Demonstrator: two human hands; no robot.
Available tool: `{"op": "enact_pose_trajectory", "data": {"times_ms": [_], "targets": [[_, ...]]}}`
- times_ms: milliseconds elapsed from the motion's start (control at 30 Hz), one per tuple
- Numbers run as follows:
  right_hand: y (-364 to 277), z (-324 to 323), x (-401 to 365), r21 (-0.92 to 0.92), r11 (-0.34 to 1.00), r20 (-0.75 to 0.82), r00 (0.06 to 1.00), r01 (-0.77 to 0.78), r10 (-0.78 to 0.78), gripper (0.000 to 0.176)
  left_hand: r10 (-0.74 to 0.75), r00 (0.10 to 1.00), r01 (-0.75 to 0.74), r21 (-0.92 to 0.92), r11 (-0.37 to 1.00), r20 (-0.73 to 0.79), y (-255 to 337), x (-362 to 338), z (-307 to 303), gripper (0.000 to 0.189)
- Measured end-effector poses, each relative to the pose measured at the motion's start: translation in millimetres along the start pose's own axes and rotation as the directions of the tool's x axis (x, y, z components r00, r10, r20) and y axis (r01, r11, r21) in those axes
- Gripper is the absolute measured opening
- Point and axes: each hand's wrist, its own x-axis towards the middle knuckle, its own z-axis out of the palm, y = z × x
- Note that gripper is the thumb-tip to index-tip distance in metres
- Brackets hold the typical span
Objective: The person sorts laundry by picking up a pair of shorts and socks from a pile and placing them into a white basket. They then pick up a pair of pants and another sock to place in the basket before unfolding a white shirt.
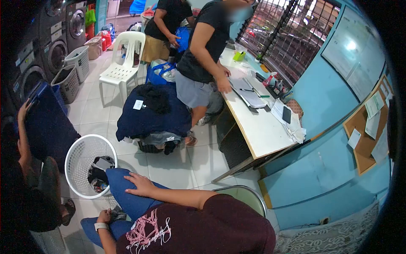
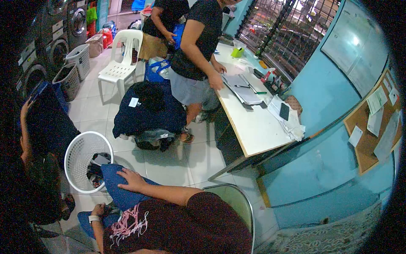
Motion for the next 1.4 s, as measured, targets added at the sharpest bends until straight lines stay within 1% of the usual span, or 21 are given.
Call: {"op": "enact_pose_trajectory", "data": {"times_ms": [67,133,167,233,367,433,467,500,567,633,767,833,900,933,1033,1067,1133,1167,1233,1333,1400], "targets": [[-2.2,1.1,-1.2,0.012,1.0,0.01,1.0,0.007,-0.007,0.069,-0.048,0.998,0.045,-0.059,0.997,-0.051,3.8,-6.5,-4.5,0.049],[-4.4,-2.0,-1.5,0.013,1.0,-0.004,1.0,0.009,-0.008,0.068,-0.126,0.992,0.126,-0.005,0.992,0.01,1.8,0.0,-3.4,0.055],[-4.5,-1.4,-1.4,0.014,1.0,-0.002,1.0,0.01,-0.01,0.068,-0.129,0.992,0.129,-0.006,0.992,0.009,-1.9,3.5,-0.8,0.055],[-3.0,1.8,-0.9,0.003,1.0,-0.019,1.0,0.006,-0.006,0.068,-0.003,1.0,0.002,-0.027,1.0,-0.022,-14.3,6.4,4.8,0.062],[1.4,7.1,0.2,0.019,1.0,-0.007,1.0,0.019,-0.019,0.068,-0.05,0.998,0.051,-0.021,0.998,0.025,11.3,-10.9,-7.4,0.064],[3.9,8.8,1.2,0.024,0.999,-0.06,0.998,0.036,-0.035,0.068,-0.084,0.993,0.083,0.009,0.996,0.088,22.6,-18.7,-15.9,0.066],[4.0,7.8,0.2,0.005,1.0,-0.025,1.0,0.012,-0.012,0.068,-0.067,0.996,0.065,0.032,0.997,0.057,26.1,-20.8,-15.8,0.068],[4.6,8.5,0.9,0.003,0.999,-0.058,0.997,0.046,-0.046,0.068,-0.055,0.998,0.054,0.055,0.997,0.03,25.5,-22.9,-14.3,0.069],[11.1,16.7,1.4,0.025,0.998,-0.069,0.996,0.057,-0.055,0.069,-0.019,0.993,0.017,0.02,1.0,0.116,-1.1,-7.7,-4.1,0.073],[6.1,10.0,1.2,0.038,0.999,-0.047,0.998,0.031,-0.029,0.068,-0.043,0.991,0.042,0.011,0.999,0.123,28.7,-28.1,-19.2,0.078],[4.1,7.9,0.9,0.0,0.999,-0.058,0.998,0.037,-0.037,0.067,-0.063,0.975,0.084,-0.09,0.992,0.212,24.3,-23.2,-14.7,0.071],[0.3,5.6,-0.1,-0.006,0.999,-0.077,0.996,0.032,-0.032,0.066,-0.037,0.99,0.04,-0.016,0.999,0.139,14.2,-20.1,-8.2,0.07],[0.6,6.3,2.6,0.004,0.999,-0.04,0.999,0.032,-0.031,0.067,-0.085,0.992,0.087,-0.024,0.996,0.098,40.8,-37.1,-23.4,0.071],[0.8,6.2,2.7,-0.003,1.0,-0.031,0.999,0.015,-0.015,0.068,-0.07,0.99,0.087,-0.143,0.986,0.123,0.1,-9.4,1.8,0.071],[0.4,5.2,3.7,0.004,1.0,-0.034,0.999,0.021,-0.021,0.067,-0.086,0.994,0.09,-0.049,0.995,0.07,20.6,-20.6,-8.7,0.065],[0.6,5.3,3.5,-0.02,0.998,-0.091,0.994,0.054,-0.056,0.064,-0.092,0.993,0.096,-0.054,0.994,0.071,15.9,-17.3,-6.9,0.065],[0.5,6.4,3.6,-0.025,0.998,-0.095,0.993,0.062,-0.064,0.064,-0.037,0.999,0.04,-0.105,0.994,0.025,8.7,-9.0,-1.1,0.06],[0.3,6.6,4.1,-0.031,0.997,-0.107,0.992,0.068,-0.071,0.063,-0.041,0.999,0.044,-0.11,0.993,0.026,5.6,-7.2,2.6,0.06],[0.9,5.5,5.0,-0.018,0.997,-0.093,0.993,0.069,-0.07,0.063,-0.081,0.997,0.075,-0.225,0.972,-0.014,0.0,-3.7,10.2,0.059],[-0.6,3.8,5.1,-0.003,0.998,-0.081,0.995,0.061,-0.061,0.063,-0.126,0.992,0.13,-0.184,0.974,0.032,19.9,-13.3,-3.8,0.06],[-0.4,4.6,4.6,0.0,0.999,-0.076,0.996,0.052,-0.052,0.063,-0.089,0.995,0.095,-0.182,0.979,0.041,17.3,-12.6,-3.9,0.059]]}}
